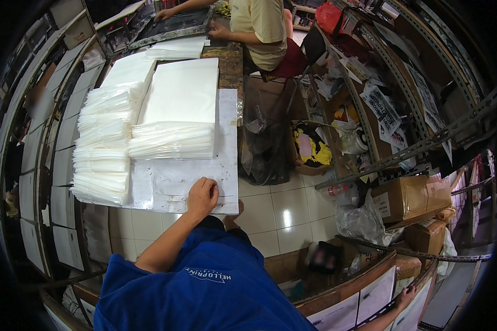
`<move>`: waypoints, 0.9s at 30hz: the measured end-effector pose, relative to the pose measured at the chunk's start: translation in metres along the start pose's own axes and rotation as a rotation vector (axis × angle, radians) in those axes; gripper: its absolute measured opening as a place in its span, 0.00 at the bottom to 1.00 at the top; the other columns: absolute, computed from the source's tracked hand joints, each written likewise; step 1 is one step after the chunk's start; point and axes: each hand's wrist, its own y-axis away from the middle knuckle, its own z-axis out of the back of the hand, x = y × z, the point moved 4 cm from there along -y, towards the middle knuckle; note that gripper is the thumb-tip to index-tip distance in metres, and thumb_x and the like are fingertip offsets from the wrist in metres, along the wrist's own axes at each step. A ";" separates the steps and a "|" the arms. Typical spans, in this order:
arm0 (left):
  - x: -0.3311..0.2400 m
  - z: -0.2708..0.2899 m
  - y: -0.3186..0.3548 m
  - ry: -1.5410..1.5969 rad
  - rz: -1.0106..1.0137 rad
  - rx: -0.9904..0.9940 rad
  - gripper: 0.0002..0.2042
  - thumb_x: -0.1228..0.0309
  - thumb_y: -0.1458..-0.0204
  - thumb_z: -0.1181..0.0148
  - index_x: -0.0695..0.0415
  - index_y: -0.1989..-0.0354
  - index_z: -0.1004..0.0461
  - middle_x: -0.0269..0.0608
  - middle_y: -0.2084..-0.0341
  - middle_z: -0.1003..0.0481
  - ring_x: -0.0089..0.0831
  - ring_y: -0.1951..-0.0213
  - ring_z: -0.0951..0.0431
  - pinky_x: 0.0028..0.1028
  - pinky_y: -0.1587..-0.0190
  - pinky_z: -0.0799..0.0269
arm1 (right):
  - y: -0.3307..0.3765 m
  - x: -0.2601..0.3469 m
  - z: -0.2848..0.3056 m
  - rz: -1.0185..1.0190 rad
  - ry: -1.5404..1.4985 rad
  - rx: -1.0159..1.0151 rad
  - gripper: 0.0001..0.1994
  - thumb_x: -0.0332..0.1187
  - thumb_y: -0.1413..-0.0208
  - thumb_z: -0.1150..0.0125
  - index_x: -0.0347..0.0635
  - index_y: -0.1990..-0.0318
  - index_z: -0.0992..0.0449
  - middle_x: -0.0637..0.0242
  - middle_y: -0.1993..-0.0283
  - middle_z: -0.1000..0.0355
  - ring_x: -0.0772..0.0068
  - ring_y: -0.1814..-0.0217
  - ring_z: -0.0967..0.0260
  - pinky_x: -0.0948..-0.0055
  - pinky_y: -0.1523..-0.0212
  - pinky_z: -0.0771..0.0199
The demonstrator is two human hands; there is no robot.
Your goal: The person repeatedly picks up white sheets from a table and places them onto a metal shelving unit. The person moves back and forth between the table and the shelf, handling the sheets one at a time.
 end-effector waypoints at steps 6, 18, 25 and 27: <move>0.002 0.001 -0.001 0.011 -0.013 -0.010 0.03 0.77 0.55 0.42 0.60 0.72 0.30 0.45 0.77 0.32 0.45 0.74 0.29 0.39 0.69 0.33 | 0.010 -0.018 -0.007 0.060 -0.111 -0.014 0.10 0.24 0.55 0.51 0.29 0.64 0.30 0.49 0.61 0.38 0.48 0.60 0.38 0.59 0.55 0.36; 0.026 -0.027 0.007 -0.060 -0.075 0.060 0.06 0.77 0.47 0.49 0.69 0.65 0.31 0.54 0.69 0.29 0.47 0.67 0.27 0.36 0.61 0.30 | 0.004 0.066 0.027 -0.242 0.073 0.025 0.15 0.31 0.53 0.45 0.37 0.57 0.24 0.45 0.38 0.40 0.45 0.37 0.42 0.60 0.36 0.42; 0.018 -0.030 0.005 -0.034 -0.038 0.115 0.07 0.76 0.45 0.50 0.67 0.63 0.32 0.50 0.70 0.30 0.40 0.69 0.28 0.31 0.64 0.30 | 0.024 0.054 0.033 -0.351 0.059 -0.032 0.14 0.32 0.53 0.45 0.40 0.58 0.24 0.46 0.36 0.41 0.46 0.35 0.44 0.61 0.34 0.44; 0.018 -0.029 0.007 -0.026 -0.052 0.109 0.07 0.76 0.45 0.50 0.67 0.63 0.32 0.49 0.70 0.30 0.39 0.69 0.29 0.30 0.64 0.30 | 0.024 0.056 0.034 -0.353 0.059 -0.024 0.14 0.32 0.53 0.45 0.40 0.58 0.24 0.47 0.36 0.41 0.46 0.35 0.44 0.61 0.34 0.44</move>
